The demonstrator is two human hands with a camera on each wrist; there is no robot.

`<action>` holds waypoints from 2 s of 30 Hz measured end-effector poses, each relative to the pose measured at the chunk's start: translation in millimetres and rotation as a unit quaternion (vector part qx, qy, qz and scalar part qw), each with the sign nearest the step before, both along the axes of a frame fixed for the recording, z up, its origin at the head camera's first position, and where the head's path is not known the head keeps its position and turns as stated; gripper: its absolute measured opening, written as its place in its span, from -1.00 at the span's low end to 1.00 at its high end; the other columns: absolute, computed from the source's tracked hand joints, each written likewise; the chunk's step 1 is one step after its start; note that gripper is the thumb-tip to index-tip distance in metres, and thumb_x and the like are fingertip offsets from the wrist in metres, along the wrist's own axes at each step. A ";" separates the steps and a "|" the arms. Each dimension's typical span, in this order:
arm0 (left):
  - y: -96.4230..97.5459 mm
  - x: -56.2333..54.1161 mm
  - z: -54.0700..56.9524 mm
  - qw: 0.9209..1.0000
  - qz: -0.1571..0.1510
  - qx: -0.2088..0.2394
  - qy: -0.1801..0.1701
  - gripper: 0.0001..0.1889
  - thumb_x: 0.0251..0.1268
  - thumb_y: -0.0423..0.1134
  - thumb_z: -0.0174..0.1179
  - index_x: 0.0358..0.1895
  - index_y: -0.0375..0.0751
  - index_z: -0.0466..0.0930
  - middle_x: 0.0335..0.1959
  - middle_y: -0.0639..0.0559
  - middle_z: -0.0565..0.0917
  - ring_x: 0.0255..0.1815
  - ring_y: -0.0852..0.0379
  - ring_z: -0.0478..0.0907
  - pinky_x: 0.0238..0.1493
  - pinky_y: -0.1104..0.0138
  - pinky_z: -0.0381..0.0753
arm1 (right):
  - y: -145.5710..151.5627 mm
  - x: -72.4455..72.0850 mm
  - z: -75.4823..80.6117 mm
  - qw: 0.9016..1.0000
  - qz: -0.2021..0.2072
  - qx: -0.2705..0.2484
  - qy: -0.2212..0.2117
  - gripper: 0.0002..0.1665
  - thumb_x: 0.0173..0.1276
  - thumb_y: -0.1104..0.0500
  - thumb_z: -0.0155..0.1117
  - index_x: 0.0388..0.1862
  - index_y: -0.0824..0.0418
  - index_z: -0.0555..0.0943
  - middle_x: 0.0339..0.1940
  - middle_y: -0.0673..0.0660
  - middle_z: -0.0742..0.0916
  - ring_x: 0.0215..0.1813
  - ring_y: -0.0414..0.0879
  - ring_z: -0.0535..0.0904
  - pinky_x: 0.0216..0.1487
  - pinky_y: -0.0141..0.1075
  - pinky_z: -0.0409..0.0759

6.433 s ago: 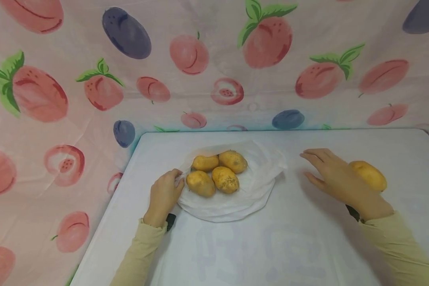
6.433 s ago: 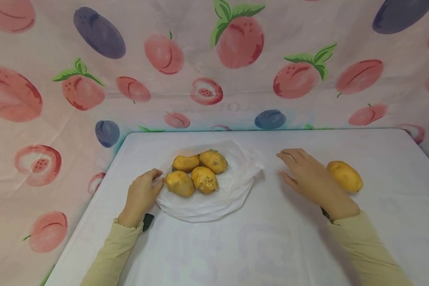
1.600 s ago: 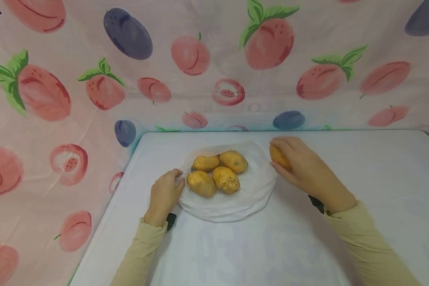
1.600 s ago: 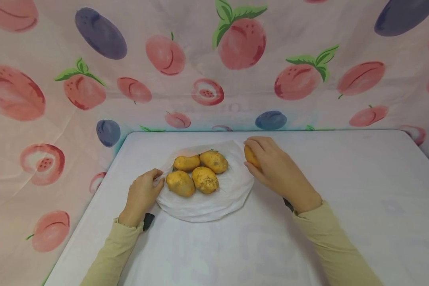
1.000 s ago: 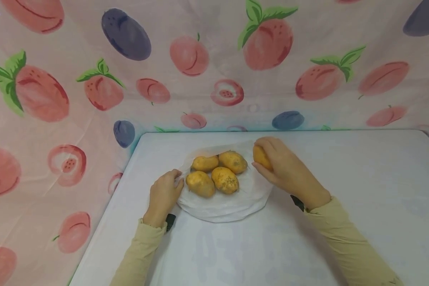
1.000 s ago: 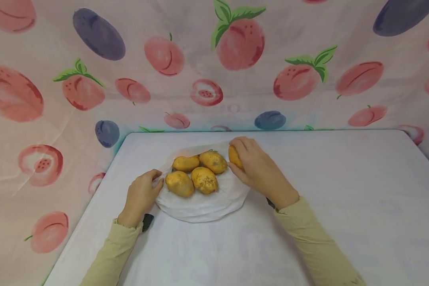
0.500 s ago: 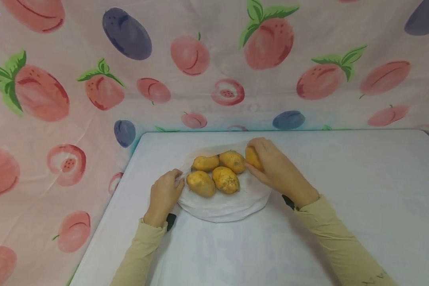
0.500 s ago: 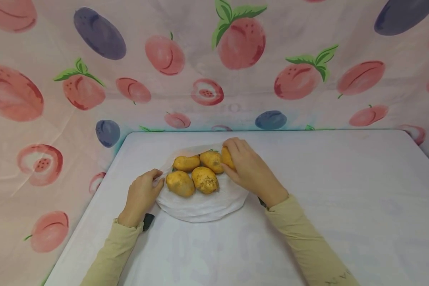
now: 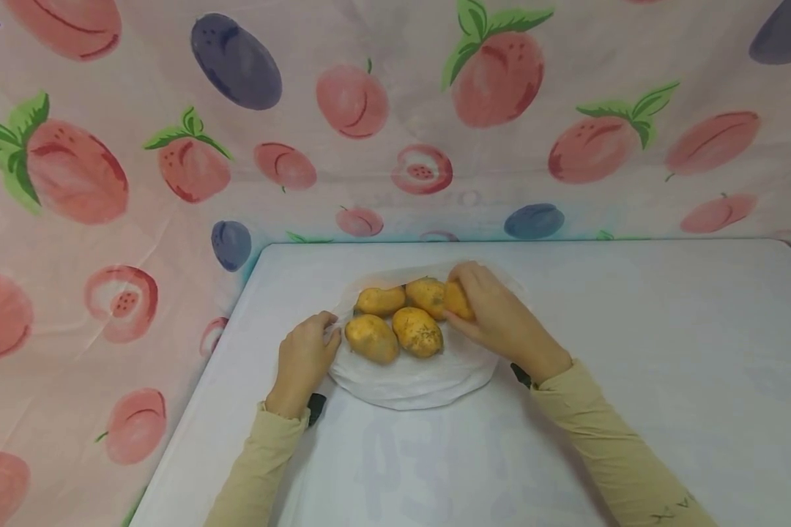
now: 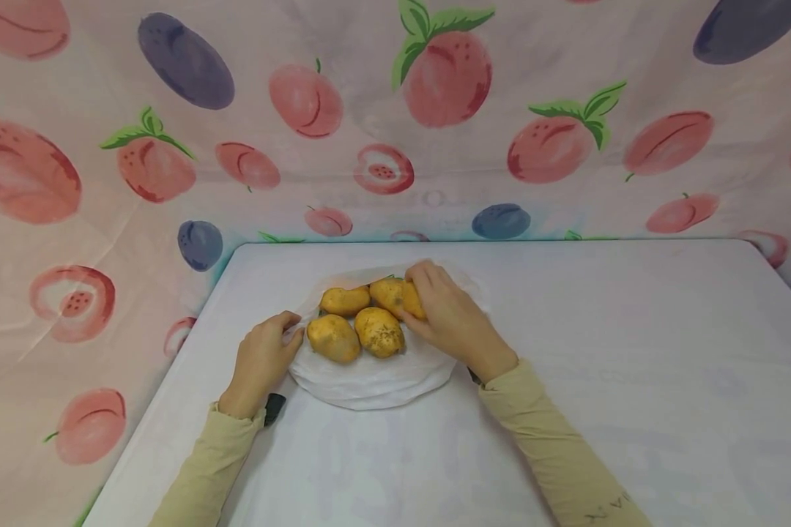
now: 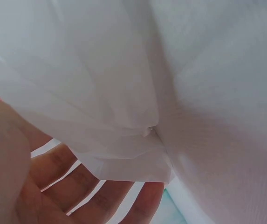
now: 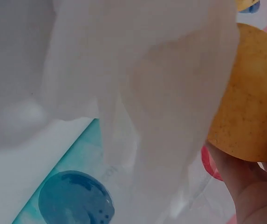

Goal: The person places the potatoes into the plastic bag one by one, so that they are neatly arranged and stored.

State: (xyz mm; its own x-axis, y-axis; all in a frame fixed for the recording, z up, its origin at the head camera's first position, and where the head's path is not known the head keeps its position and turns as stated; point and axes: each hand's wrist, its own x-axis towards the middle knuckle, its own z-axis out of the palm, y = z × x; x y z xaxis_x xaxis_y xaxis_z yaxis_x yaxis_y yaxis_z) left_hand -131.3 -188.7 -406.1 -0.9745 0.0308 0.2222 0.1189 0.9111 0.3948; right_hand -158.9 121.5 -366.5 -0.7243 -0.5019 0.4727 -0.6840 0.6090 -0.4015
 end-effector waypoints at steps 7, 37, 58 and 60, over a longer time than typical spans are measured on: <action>0.1 0.0 -0.1 1.000 0.000 0.002 -0.003 -0.77 0.31 -0.26 0.27 -0.06 -0.30 0.69 -0.10 -0.19 0.76 -0.09 -0.18 0.71 -0.15 -0.01 0.67 | -2.9 -0.3 -6.9 1.000 -0.001 0.008 -0.027 -0.48 0.23 0.19 0.48 0.01 0.29 0.37 -0.13 0.14 0.50 -0.16 -0.06 0.42 -0.14 -0.19 0.53; 0.0 -0.4 -1.4 1.000 -0.002 -0.001 0.001 -0.78 0.30 -0.26 0.28 -0.06 -0.30 0.68 -0.12 -0.19 0.76 -0.13 -0.17 0.71 -0.17 -0.01 0.67 | -2.0 5.5 -20.2 0.997 0.009 0.075 -0.005 -0.48 0.21 0.14 0.50 0.00 0.28 0.43 -0.12 0.15 0.55 -0.21 -0.08 0.44 -0.28 -0.27 0.52; 2.4 0.5 -1.8 1.000 -0.005 -0.007 0.017 -0.79 0.28 -0.28 0.30 -0.09 -0.30 0.69 -0.15 -0.18 0.76 -0.17 -0.15 0.72 -0.24 0.02 0.68 | 2.7 12.8 -17.8 0.993 0.020 0.114 0.015 -0.38 0.23 0.10 0.49 0.17 0.31 0.47 0.10 0.24 0.60 0.12 0.08 0.54 0.09 -0.07 0.61; 2.8 0.7 -1.5 1.000 -0.005 -0.007 0.016 -0.79 0.28 -0.28 0.30 -0.09 -0.29 0.69 -0.15 -0.18 0.76 -0.16 -0.15 0.72 -0.23 0.02 0.68 | 3.4 13.1 -18.4 0.993 0.023 0.110 0.025 -0.36 0.22 0.09 0.50 0.18 0.32 0.47 0.09 0.24 0.60 0.12 0.09 0.55 0.09 -0.07 0.60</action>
